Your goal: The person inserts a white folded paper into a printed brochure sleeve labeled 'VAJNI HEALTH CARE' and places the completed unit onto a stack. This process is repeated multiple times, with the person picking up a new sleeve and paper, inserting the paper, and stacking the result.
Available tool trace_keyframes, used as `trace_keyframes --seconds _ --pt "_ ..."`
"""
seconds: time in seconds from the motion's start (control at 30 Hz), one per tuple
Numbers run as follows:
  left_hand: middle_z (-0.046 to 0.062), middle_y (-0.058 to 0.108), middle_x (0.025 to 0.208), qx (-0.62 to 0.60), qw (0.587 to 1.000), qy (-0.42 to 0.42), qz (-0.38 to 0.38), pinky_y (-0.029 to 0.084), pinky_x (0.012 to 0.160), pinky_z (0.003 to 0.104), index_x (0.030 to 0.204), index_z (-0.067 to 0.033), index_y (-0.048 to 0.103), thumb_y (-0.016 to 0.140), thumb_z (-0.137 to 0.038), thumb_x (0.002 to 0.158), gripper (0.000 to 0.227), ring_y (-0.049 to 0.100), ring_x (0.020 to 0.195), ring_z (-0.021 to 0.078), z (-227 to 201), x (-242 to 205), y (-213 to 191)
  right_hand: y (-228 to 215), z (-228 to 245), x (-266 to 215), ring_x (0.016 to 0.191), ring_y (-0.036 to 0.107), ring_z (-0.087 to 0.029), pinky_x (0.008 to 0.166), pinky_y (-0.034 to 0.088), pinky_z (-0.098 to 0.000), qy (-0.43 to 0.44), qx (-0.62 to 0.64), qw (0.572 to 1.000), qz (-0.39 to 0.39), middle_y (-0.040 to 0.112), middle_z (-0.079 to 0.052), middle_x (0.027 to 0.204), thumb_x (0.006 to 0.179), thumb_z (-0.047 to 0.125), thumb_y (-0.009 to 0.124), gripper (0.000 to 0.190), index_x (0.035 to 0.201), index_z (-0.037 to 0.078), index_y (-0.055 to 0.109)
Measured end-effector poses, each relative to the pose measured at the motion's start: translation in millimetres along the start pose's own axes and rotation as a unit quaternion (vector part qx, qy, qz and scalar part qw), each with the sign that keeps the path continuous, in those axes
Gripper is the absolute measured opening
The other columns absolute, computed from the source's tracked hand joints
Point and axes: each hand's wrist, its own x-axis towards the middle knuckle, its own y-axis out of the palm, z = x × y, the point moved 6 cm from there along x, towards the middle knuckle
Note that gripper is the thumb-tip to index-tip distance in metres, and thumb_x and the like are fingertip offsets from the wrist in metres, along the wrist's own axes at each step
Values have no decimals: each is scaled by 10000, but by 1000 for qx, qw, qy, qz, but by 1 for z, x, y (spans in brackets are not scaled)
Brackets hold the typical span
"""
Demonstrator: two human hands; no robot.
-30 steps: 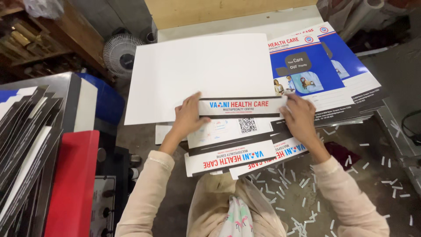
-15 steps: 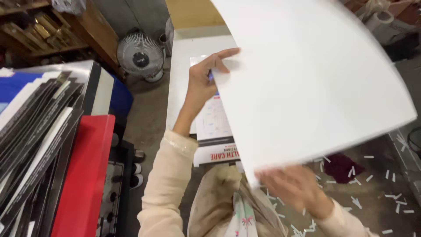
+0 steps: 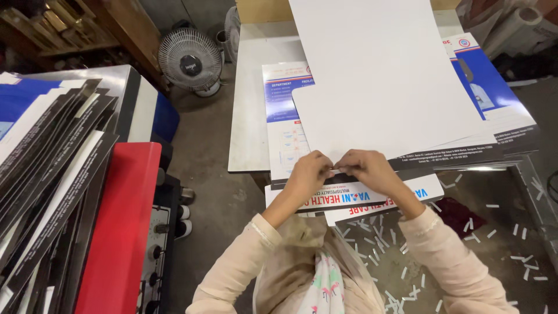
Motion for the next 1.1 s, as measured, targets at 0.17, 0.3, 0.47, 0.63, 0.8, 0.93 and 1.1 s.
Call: trace_keyframes --seconds 0.17,0.3,0.47,0.63,0.8,0.93,1.1 --pt "183 539 1211 108 991 -73 37 537 828 478 1137 -83 622 899 -224 730 512 600 1086 350 -3 10 -4 -11 22 13 966 637 -265 785 532 -410 -19 -176 984 -10 630 -58 996 730 219 846 276 952 129 708" --pt "174 416 1349 248 943 -148 167 402 894 681 1332 -185 467 1033 -465 423 1107 378 1300 405 8 52 -17 -10 23 25 1048 633 -225 816 535 -403 8 -198 979 41 627 -4 1047 745 272 839 356 1015 146 643" --pt "169 419 1393 302 928 -94 195 385 975 645 1407 -208 453 1017 -488 318 1258 371 1338 420 13 87 -10 -14 29 7 986 633 -206 769 531 -378 -72 -175 982 -18 624 -1 1062 792 256 795 251 995 169 675" --pt "178 272 1568 175 980 58 71 314 1017 670 1352 -206 592 978 -538 524 972 253 1430 475 10 42 -24 -8 14 -3 906 633 -202 767 526 -351 -95 -144 982 -81 650 9 1026 852 196 752 148 959 127 677" --pt "-43 523 1581 93 985 127 69 325 1138 502 1339 -217 712 783 -341 903 459 325 1559 289 -6 6 -15 -9 -1 -3 803 630 -234 735 514 -339 -33 -15 997 -65 632 -36 1021 928 127 685 97 990 74 633" --pt "-117 715 1362 77 991 89 59 376 1074 402 1124 -189 757 701 -226 926 209 516 1435 166 1 15 -12 -19 27 -20 857 671 -254 736 555 -357 -55 -54 983 -169 648 -78 1059 936 71 691 105 1029 48 649" --pt "36 675 1397 76 995 54 46 379 1059 390 998 -150 758 748 -182 907 97 588 1323 160 7 15 -12 -6 75 -32 914 719 -280 772 571 -383 -212 -105 943 -232 723 -103 1012 907 25 725 404 1291 28 597"
